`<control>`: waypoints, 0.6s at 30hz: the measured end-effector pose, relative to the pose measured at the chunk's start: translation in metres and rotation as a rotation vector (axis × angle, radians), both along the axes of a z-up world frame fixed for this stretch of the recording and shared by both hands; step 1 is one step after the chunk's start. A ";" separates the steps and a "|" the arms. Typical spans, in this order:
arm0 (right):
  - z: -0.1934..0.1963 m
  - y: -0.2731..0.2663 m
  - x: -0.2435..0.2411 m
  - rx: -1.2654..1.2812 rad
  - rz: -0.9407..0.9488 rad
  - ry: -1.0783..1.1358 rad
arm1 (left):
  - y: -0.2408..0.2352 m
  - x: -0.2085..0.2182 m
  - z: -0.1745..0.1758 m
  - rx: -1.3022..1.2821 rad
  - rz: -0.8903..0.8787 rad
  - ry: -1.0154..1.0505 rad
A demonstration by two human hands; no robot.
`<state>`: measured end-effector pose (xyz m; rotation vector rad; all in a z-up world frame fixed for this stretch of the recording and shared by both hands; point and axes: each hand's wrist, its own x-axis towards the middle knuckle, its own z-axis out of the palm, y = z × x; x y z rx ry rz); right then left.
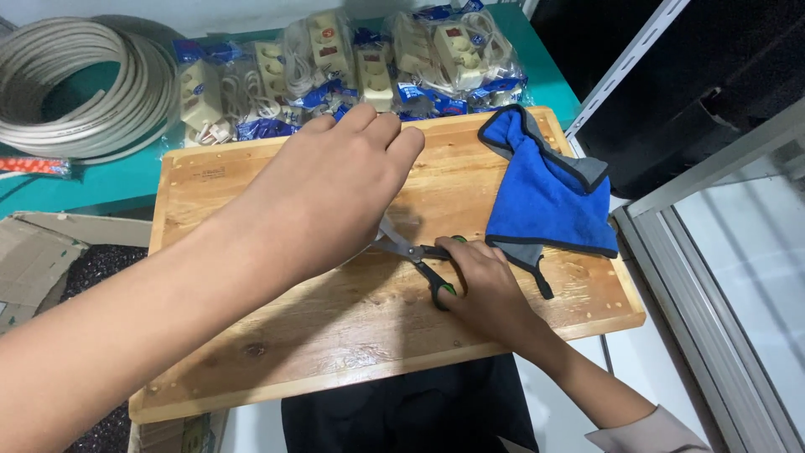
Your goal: Cleaning a power strip with a cloth and then packaging it into a plastic sleeve using tape and scissors.
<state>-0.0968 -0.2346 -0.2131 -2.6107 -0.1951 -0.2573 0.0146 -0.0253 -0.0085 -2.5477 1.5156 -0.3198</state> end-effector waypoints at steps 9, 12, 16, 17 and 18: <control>0.025 0.014 0.003 0.136 -0.047 0.317 | 0.001 0.003 -0.009 -0.054 -0.011 0.005; 0.044 0.012 -0.002 0.128 -0.025 0.449 | 0.002 0.005 -0.010 -0.028 0.000 0.012; 0.072 0.011 -0.007 0.090 0.037 0.501 | 0.002 0.011 -0.005 -0.041 0.012 0.057; 0.074 0.011 -0.008 0.013 0.032 0.491 | 0.003 0.012 -0.003 -0.063 0.008 0.033; 0.076 0.012 -0.008 -0.065 0.027 0.481 | 0.004 0.014 -0.002 -0.086 0.005 0.008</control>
